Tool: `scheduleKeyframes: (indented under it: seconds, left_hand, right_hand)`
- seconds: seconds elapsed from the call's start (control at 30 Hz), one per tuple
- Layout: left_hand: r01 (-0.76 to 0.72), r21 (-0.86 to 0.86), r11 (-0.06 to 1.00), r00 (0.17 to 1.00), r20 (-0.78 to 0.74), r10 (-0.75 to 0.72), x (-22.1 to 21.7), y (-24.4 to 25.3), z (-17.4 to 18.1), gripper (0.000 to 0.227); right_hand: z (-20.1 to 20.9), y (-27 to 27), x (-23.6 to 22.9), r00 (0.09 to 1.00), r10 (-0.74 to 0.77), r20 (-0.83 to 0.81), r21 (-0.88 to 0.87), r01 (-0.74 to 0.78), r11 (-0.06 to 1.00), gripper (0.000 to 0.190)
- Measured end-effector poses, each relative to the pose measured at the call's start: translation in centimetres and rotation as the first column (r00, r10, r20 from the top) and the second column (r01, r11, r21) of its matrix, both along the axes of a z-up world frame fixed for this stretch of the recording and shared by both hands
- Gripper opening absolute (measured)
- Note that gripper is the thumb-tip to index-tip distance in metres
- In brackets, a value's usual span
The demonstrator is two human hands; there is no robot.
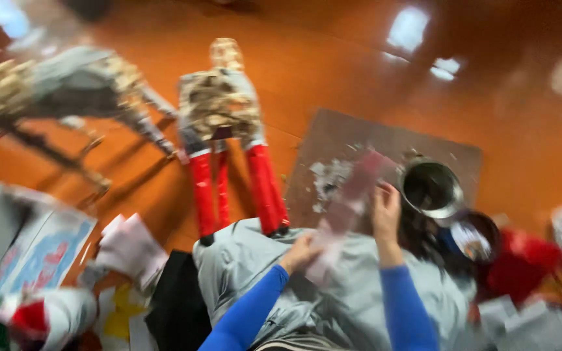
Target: Applying glue and paper strips to a giraffe-shaped structure.
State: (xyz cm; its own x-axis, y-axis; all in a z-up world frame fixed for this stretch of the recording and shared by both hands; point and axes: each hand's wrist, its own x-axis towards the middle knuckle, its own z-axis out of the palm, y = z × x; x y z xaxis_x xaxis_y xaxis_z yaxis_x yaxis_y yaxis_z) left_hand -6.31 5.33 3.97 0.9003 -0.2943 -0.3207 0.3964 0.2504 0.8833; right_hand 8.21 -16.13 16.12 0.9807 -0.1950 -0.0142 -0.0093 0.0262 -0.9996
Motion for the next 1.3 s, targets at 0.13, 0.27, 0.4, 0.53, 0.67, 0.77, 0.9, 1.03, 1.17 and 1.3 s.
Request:
scheduleKeyframes:
  seconds: [0.13,0.27,0.4,0.53,0.67,0.77,0.9,1.03,1.17,1.3]
  left_hand:
    - [-0.178,-0.037,0.983,0.966,-0.198,0.168,1.9,0.3,-3.0,0.037]
    - [-0.252,-0.083,0.964,0.896,-0.397,0.200,1.6,2.1,-3.6,0.029]
    - [-0.126,-0.035,0.991,0.947,-0.302,0.110,1.2,2.2,-3.7,0.029]
    - [-0.148,-0.008,0.989,0.952,-0.273,0.140,1.2,1.5,-1.1,0.026]
    - [-0.062,0.115,0.991,0.933,-0.347,0.099,2.0,2.1,-3.9,0.030]
    - [0.103,0.234,0.967,0.896,-0.444,0.012,2.4,1.5,-3.6,0.026]
    - [0.055,0.664,0.746,0.998,-0.033,-0.045,1.7,1.7,-3.4,0.036]
    - [-0.348,0.828,0.440,0.853,0.475,-0.219,1.2,1.3,-2.1,0.031]
    - [-0.035,0.880,0.473,0.955,0.170,-0.245,1.7,2.1,-3.1,0.032]
    - [0.124,0.847,0.517,0.981,-0.027,-0.191,2.1,3.1,-4.3,0.031]
  right_hand:
    - [-1.0,-4.9,-0.5,0.993,0.086,0.087,-0.590,-0.018,0.807,0.041]
    - [3.3,-10.5,-0.7,0.991,0.008,0.135,-0.987,0.134,0.093,0.038]
    - [0.1,-15.3,0.9,0.964,-0.203,-0.169,-0.977,-0.137,0.162,0.047]
    - [-6.7,-15.4,2.3,0.951,-0.147,-0.270,-0.741,-0.108,0.663,0.044]
    - [-7.0,-12.7,2.3,0.981,0.059,-0.184,-0.457,-0.139,0.878,0.034]
    - [-4.2,-11.8,2.3,0.927,0.015,-0.374,-0.365,-0.162,0.917,0.038]
    - [-4.1,-13.7,2.9,0.905,0.008,-0.425,-0.382,-0.188,0.905,0.023]
    - [-7.1,-16.5,3.9,0.945,-0.206,-0.256,-0.775,-0.073,0.627,0.026]
    - [-6.6,-16.8,3.5,0.961,-0.164,-0.223,-0.901,-0.139,0.410,0.019]
    - [-1.1,-14.0,1.2,0.953,-0.016,-0.304,-0.878,-0.274,0.392,0.020]
